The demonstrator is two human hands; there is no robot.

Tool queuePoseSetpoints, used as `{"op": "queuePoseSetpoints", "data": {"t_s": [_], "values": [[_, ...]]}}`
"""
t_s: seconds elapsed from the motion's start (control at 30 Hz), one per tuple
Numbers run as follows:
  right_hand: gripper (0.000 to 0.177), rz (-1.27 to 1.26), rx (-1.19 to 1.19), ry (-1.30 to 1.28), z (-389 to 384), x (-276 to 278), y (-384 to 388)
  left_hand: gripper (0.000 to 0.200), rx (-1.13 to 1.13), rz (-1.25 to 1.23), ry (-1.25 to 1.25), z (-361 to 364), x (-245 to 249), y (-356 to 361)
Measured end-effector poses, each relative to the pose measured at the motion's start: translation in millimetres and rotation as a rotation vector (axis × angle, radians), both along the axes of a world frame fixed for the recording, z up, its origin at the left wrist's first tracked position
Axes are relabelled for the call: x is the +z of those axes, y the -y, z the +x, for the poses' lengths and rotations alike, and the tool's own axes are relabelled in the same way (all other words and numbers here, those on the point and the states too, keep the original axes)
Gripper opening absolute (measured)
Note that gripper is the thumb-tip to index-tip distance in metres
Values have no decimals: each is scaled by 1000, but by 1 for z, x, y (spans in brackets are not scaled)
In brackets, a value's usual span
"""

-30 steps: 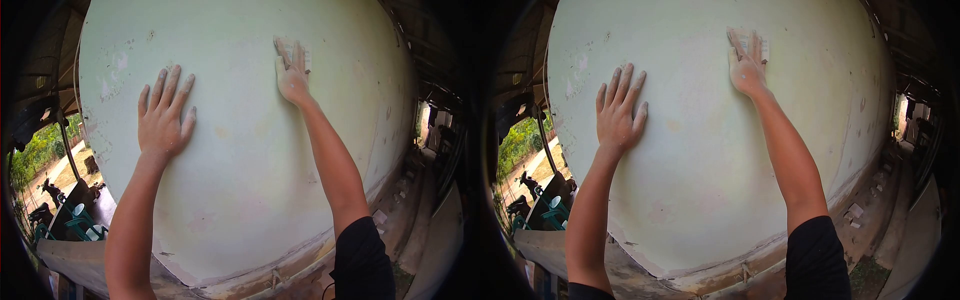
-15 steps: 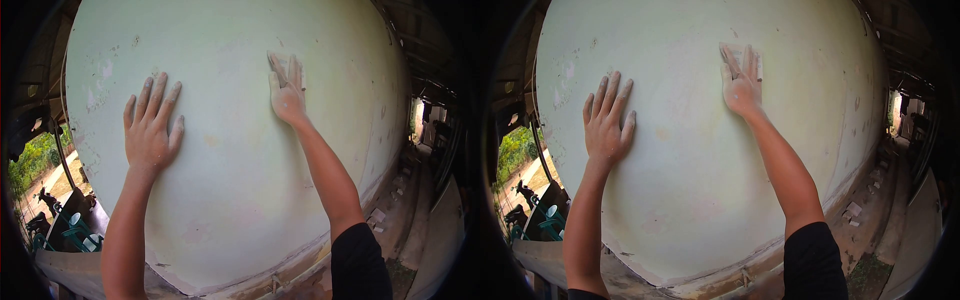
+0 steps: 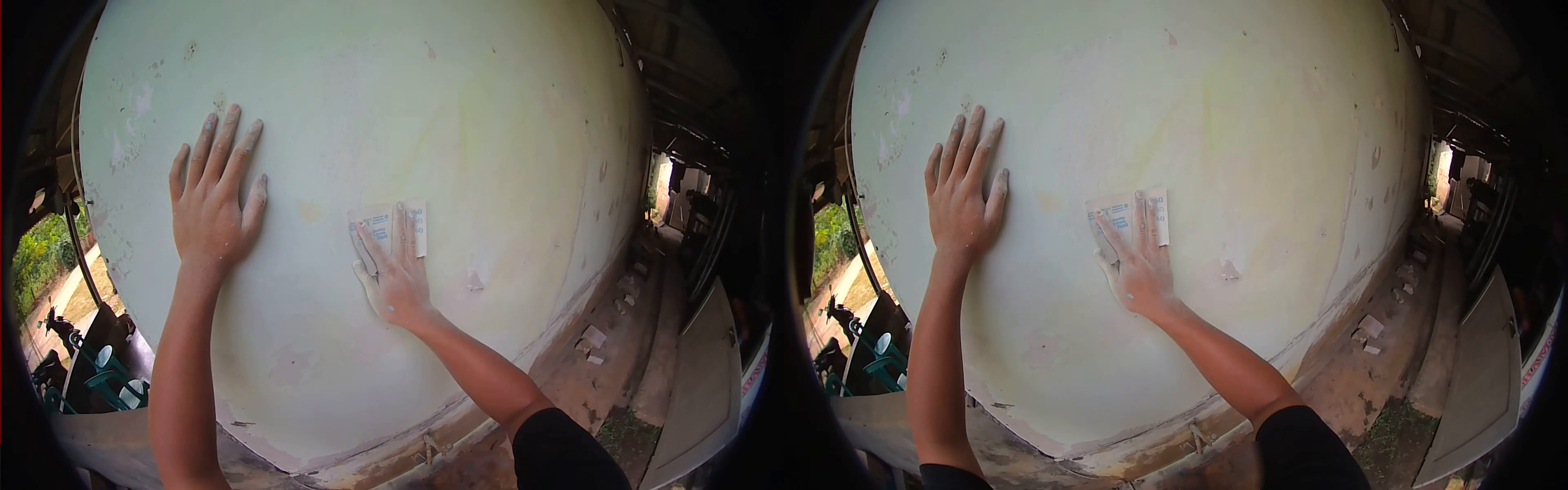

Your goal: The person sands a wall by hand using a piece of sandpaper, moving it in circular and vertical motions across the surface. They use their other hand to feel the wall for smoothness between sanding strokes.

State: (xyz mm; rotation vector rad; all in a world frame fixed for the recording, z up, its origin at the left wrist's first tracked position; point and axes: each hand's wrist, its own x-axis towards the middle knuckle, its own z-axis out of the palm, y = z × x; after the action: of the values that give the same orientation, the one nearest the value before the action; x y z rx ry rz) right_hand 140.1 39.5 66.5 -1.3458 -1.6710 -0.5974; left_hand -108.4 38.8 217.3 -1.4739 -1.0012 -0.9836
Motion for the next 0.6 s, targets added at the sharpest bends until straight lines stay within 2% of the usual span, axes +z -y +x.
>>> {"op": "queuePoseSetpoints", "data": {"t_s": [0.07,0.13,0.27,0.33,0.4,0.5,0.6], "values": [[64,7,23,-30,6,6,-10,67,-1,7,3,1,2,1],[59,75,-4,-96,18,35,-14,66,-1,-8,-8,1,-1,0],[51,210,-20,-269,64,141,-27,66,-8,0,-5,2,-1,-2],[54,322,-27,-298,107,197,-54,66,-14,14,-8,0,-1,-1],[57,294,-31,-312,129,239,-54,66,-22,20,-18,0,0,-1],[57,266,-31,-338,127,233,-52,66,-38,1,-17,1,0,0],[60,240,-65,-261,88,167,-40,68,-38,0,3,9,-5,-2]]}}
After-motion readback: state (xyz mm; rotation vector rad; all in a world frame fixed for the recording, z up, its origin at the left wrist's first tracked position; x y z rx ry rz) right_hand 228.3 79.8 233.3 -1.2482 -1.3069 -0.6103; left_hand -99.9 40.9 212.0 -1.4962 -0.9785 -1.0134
